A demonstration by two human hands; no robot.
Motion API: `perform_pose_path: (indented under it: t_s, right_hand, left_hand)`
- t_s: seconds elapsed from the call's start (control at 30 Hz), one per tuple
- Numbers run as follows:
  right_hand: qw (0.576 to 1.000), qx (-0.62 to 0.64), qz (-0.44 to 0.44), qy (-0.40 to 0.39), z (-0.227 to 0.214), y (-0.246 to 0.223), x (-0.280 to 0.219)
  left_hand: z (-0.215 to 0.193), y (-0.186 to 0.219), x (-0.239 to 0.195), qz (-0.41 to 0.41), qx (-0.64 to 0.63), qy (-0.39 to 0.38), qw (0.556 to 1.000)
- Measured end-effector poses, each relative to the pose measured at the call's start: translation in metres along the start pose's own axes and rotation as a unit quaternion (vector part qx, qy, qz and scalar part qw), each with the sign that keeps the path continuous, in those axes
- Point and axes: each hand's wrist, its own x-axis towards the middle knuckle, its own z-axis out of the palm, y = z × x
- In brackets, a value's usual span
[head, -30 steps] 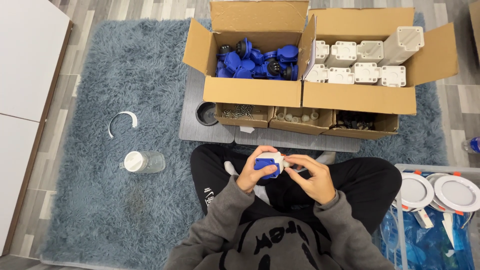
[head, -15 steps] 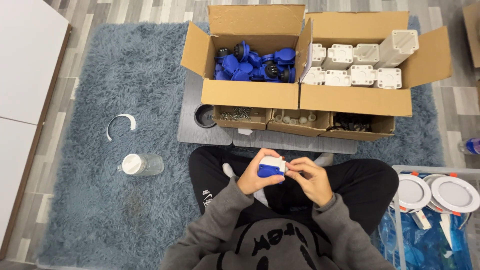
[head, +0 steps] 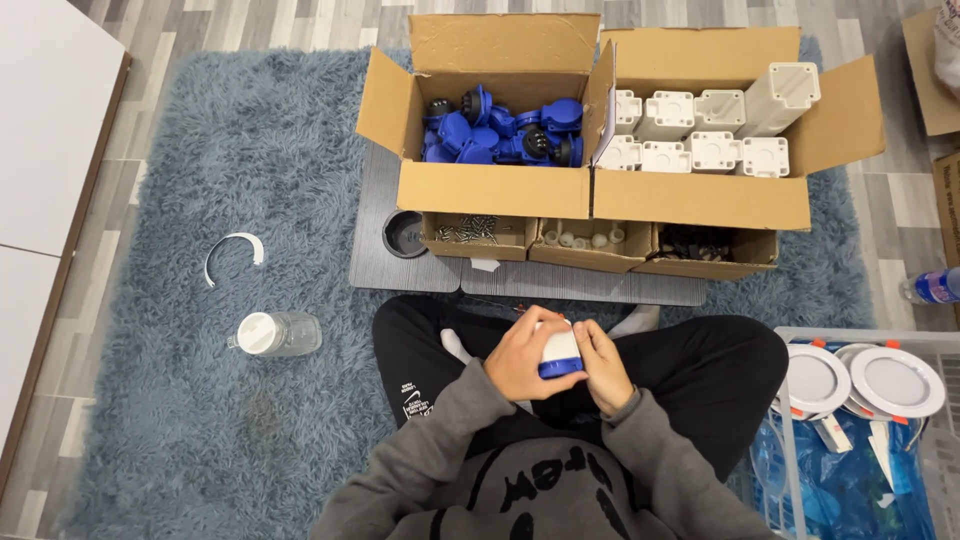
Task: Assembling downlight housings by connecting plastic components and using a screwdriver to fasten them.
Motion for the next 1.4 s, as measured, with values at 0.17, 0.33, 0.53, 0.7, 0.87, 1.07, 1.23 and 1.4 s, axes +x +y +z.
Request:
perform_pose_path:
  t_s: [0.17,0.33,0.53,0.7,0.87,1.07,1.23,1.4]
  right_hand:
    - [0.996,0.014,0.082,-0.036,-0.002,-0.015,0.006]
    - [0.980,-0.056,0.186,-0.049,-0.009,0.010,0.025]
    - [0.964,-0.073,0.230,-0.112,-0.027,0.055,0.043]
    - [0.925,-0.063,0.323,-0.191,-0.036,0.074,0.045]
    - [0.885,-0.027,0.394,-0.247,-0.040,0.087,0.053]
    - [0.906,-0.256,0.017,-0.338,-0.029,0.037,0.088]
    - [0.882,-0.383,0.021,-0.274,-0.011,0.047,0.097]
    - [0.840,-0.503,0.018,-0.203,0.005,0.060,0.114]
  left_hand:
    - [0.002,-0.023,-0.004,0.100,0.063,-0.047,0.992]
    - [0.001,-0.039,-0.007,0.192,0.101,-0.102,0.971]
    - [0.003,-0.062,-0.018,0.291,0.158,-0.130,0.935]
    - [0.019,-0.086,-0.042,0.345,0.157,-0.151,0.913]
    - [0.013,-0.085,-0.045,0.369,0.147,-0.157,0.904]
    - [0.017,-0.070,-0.034,0.016,-0.032,-0.084,0.996]
    - [0.026,-0.050,-0.006,-0.343,-0.415,0.126,0.833]
    - [0.026,-0.055,-0.002,-0.275,-0.380,0.110,0.876]
